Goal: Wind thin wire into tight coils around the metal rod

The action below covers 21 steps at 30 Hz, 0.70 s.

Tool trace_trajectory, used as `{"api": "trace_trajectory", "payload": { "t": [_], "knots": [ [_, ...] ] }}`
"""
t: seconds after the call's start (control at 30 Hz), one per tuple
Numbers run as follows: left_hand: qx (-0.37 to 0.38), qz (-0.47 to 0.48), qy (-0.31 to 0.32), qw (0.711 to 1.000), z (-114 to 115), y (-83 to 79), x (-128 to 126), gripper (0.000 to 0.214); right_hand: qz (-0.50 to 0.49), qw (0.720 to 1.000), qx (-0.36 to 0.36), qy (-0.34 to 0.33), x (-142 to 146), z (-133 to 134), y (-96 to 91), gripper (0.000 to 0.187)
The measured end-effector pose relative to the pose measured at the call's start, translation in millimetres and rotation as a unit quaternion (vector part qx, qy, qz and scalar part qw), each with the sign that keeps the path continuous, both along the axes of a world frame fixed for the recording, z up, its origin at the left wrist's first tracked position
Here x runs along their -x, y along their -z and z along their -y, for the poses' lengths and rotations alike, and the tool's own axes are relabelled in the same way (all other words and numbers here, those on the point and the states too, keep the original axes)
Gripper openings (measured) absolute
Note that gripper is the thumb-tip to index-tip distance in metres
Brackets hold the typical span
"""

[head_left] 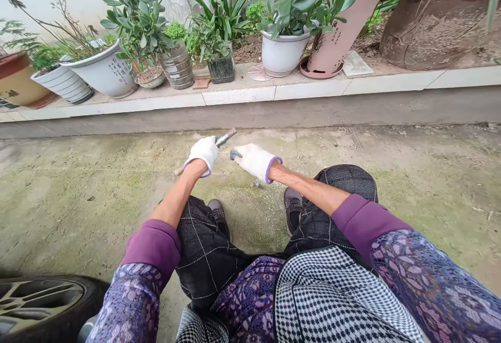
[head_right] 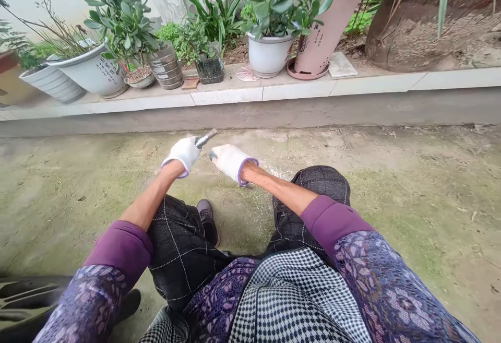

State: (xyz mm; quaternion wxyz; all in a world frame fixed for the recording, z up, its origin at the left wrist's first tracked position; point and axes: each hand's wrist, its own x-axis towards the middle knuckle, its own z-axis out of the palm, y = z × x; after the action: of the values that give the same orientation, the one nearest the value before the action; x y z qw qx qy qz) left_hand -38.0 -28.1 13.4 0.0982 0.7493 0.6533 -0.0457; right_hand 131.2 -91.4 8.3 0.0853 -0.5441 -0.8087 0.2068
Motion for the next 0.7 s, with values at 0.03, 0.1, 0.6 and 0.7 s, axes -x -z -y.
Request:
{"api": "trace_trajectory", "payload": {
  "t": [0.03,0.1,0.6,0.7],
  "knots": [
    [-0.003,-0.057,0.001,0.998,0.4,2.0,-0.3,0.030,0.019,1.000,0.004,-0.009,0.4,2.8,2.5,0.033],
    [0.028,-0.147,0.046,0.988,7.5,8.5,-4.7,0.029,0.046,0.999,0.006,-0.027,-0.9,7.4,7.5,0.033],
    [0.090,-0.093,0.227,0.965,41.8,2.7,-30.1,0.034,-0.276,0.940,0.185,0.081,-48.4,-21.5,29.4,0.019],
    [0.067,-0.043,0.213,0.974,39.6,2.4,-22.4,0.032,-0.355,0.895,0.244,0.114,-44.9,-19.4,27.3,0.016]
  ]
}}
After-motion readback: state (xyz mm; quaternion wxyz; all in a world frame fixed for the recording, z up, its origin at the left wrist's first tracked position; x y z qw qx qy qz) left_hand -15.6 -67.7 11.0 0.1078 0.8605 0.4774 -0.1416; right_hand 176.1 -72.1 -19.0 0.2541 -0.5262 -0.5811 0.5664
